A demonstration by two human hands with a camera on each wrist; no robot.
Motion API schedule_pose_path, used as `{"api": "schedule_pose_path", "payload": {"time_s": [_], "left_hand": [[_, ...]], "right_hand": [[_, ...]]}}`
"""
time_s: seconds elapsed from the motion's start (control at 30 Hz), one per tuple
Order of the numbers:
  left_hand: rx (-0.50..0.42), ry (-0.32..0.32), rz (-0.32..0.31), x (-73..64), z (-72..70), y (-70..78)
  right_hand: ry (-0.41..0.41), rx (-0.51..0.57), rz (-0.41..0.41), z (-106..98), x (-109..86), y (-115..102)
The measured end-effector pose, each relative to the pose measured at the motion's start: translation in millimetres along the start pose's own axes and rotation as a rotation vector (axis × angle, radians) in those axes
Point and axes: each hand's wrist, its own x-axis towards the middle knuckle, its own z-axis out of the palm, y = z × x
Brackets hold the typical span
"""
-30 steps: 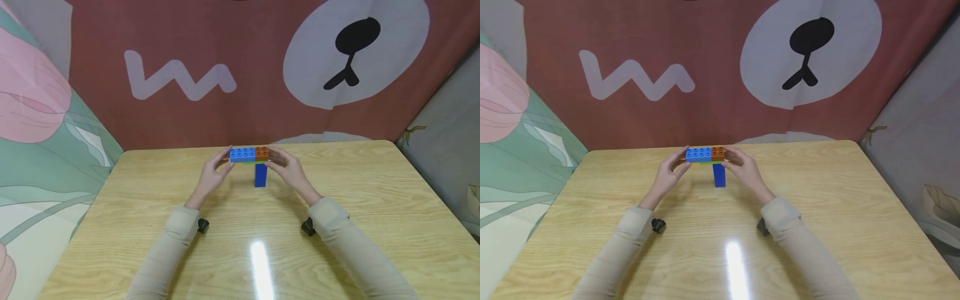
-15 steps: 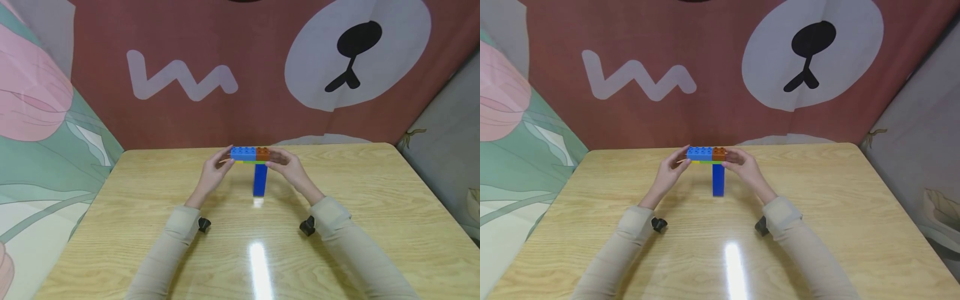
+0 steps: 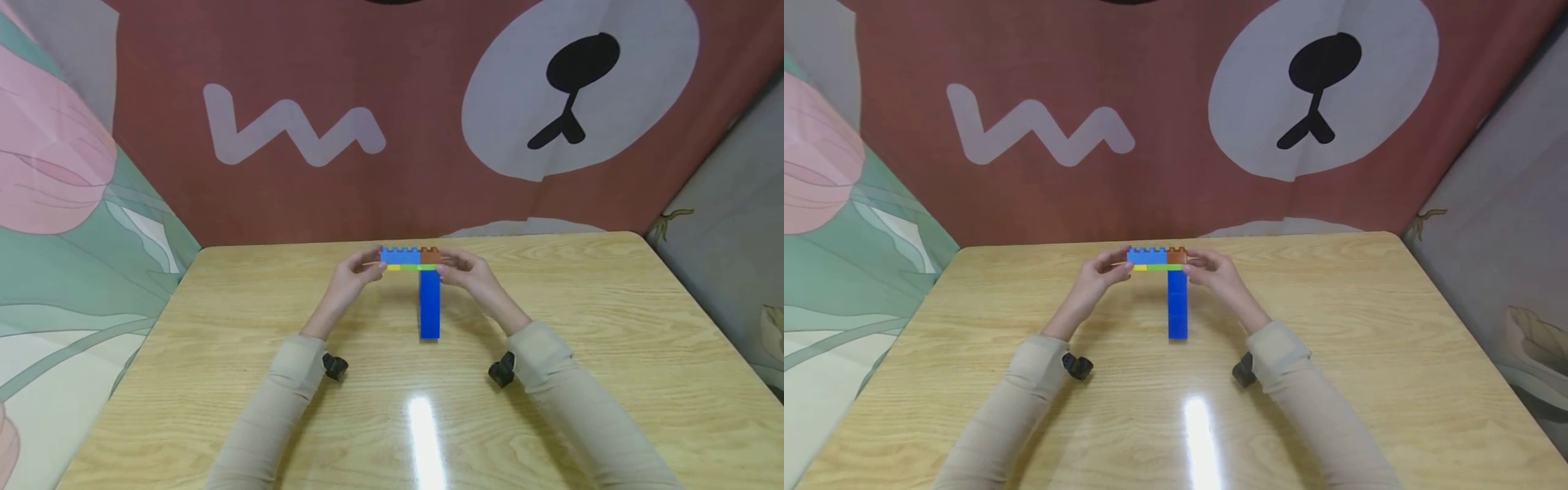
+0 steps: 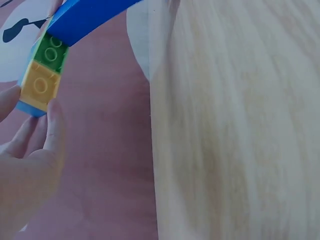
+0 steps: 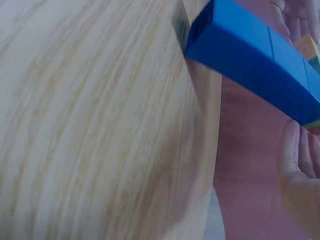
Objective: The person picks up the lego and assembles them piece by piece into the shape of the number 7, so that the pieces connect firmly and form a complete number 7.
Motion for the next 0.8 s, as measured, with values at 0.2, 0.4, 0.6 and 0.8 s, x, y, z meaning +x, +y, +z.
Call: {"api": "schedule_pose_path", "payload": {"time_s": [0.2,0.4,0.6,0.8], "left_hand": [[-0.035,-0.05,-0.063,1.4,0.4,-5.5],[-0.016,-0.083,-0.122,1.5,0.6,-11.2],[0.073,-0.125,-0.197,-0.1,-1.2,-15.1],[0.12,-0.177,-0.22,-1.9,-2.7,-17.3]], "right_hand": [[-0.07,0.021,0.071,-2,1.3,6],[-0.114,-0.037,0.116,-2,1.7,12],[-0.168,-0.051,0.107,-2,2.9,19],[-0.21,-0.015,0.135,0,4.2,21]]}}
